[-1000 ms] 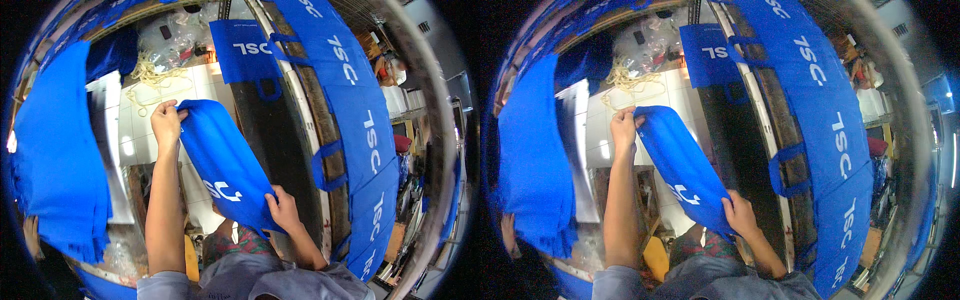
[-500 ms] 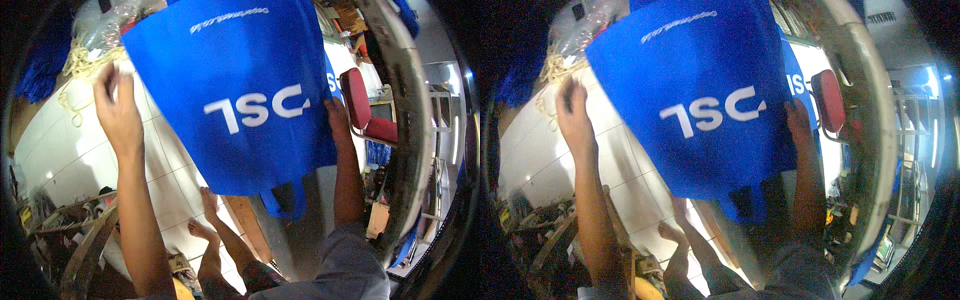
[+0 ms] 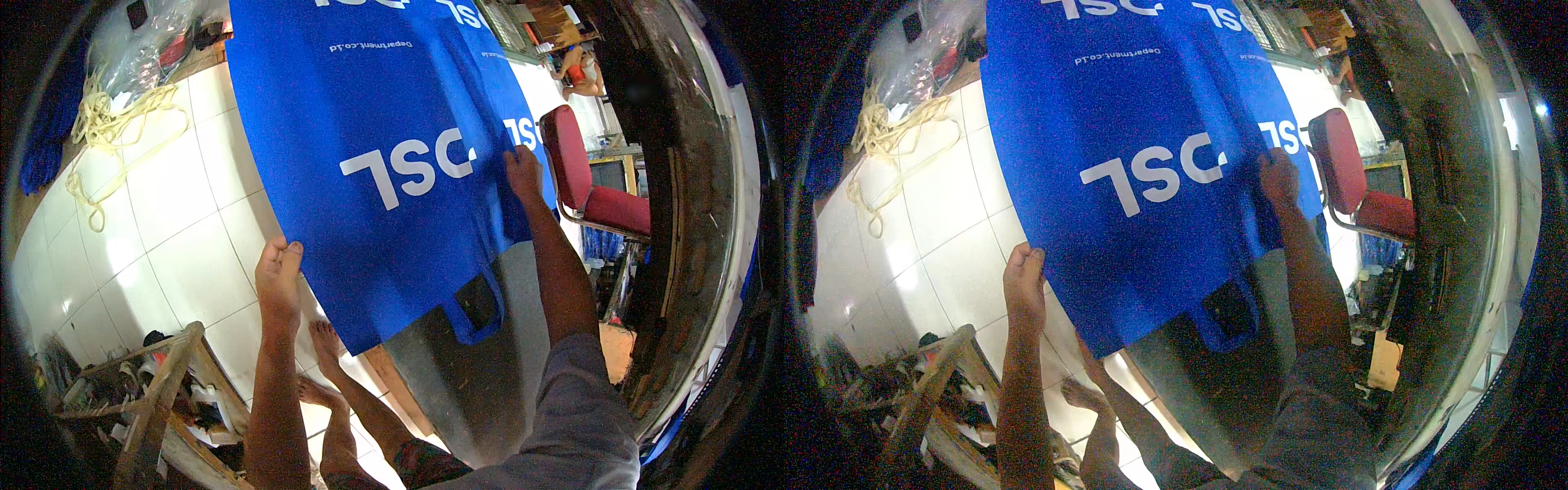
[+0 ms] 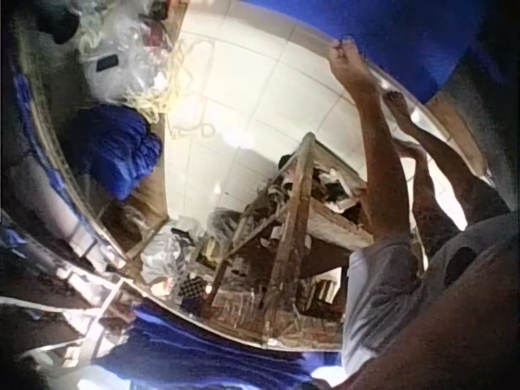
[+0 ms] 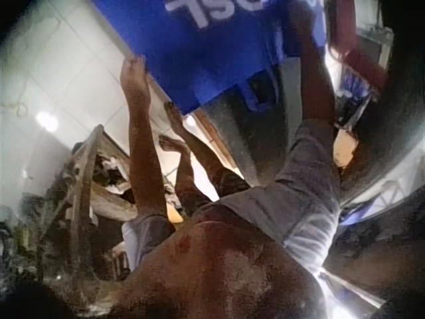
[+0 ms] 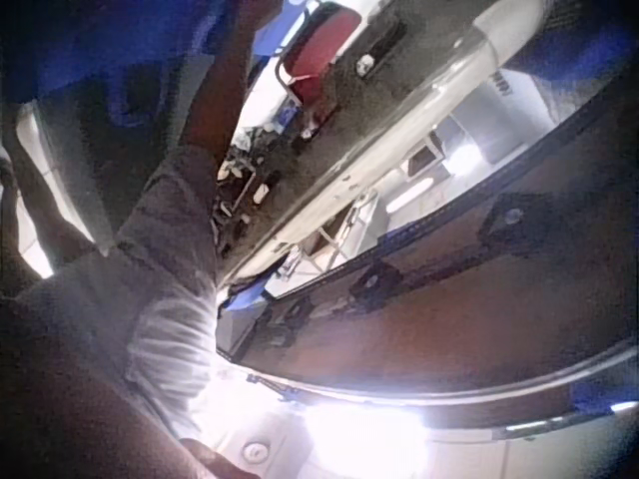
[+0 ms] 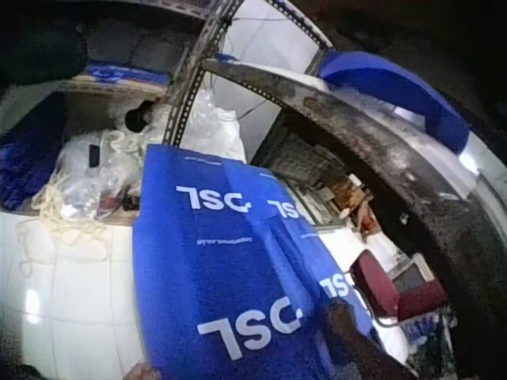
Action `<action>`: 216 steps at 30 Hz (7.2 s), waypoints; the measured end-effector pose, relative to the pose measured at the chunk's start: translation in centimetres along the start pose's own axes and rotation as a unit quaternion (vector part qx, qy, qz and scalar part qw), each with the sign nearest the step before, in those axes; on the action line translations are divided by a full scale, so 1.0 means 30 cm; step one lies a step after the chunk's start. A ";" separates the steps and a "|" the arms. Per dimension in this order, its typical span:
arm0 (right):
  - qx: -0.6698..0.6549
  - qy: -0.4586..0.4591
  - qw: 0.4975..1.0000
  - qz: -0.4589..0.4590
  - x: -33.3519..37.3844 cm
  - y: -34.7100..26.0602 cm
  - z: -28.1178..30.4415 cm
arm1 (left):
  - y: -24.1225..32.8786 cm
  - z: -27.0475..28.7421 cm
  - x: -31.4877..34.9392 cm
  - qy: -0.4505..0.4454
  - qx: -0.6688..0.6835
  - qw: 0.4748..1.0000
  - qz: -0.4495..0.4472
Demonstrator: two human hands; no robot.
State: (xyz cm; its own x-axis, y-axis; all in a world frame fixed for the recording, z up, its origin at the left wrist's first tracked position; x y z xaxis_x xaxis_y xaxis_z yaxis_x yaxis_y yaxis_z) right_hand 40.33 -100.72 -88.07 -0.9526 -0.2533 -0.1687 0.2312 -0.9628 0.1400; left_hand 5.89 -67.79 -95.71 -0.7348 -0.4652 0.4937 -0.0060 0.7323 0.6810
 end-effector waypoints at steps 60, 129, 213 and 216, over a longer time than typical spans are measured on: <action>-0.036 -0.014 0.981 -0.188 0.086 0.194 -0.126 | 0.012 -0.143 -0.016 0.104 -0.062 0.985 -0.123; -0.253 -0.431 0.847 0.182 1.936 -0.219 0.603 | -0.318 0.400 2.119 0.128 -0.493 0.854 0.106; -0.177 -0.473 0.841 0.196 2.267 0.176 0.872 | -0.232 0.425 2.491 0.166 -0.382 0.909 -0.010; -0.190 -0.461 0.850 0.169 2.238 0.183 0.877 | -0.193 0.368 2.461 0.168 -0.389 0.905 -0.027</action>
State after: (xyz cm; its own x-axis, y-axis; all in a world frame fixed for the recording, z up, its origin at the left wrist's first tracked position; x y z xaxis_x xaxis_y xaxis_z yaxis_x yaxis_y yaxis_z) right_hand -27.57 -120.53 -72.95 -0.5282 -0.5079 0.6805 0.4028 -0.8554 -0.3258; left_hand -55.79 -100.87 -69.16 -0.4983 -0.7112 0.4959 0.5402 0.1927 0.8192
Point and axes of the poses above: each hand's wrist, its own x-axis away from the middle knuckle, its own z-axis out of the back of the hand, y = z × x, the point moved 3 cm from there along -x, towards the middle knuckle, and after that the axes turned 11 degrees about x, right-handed, at the moved point
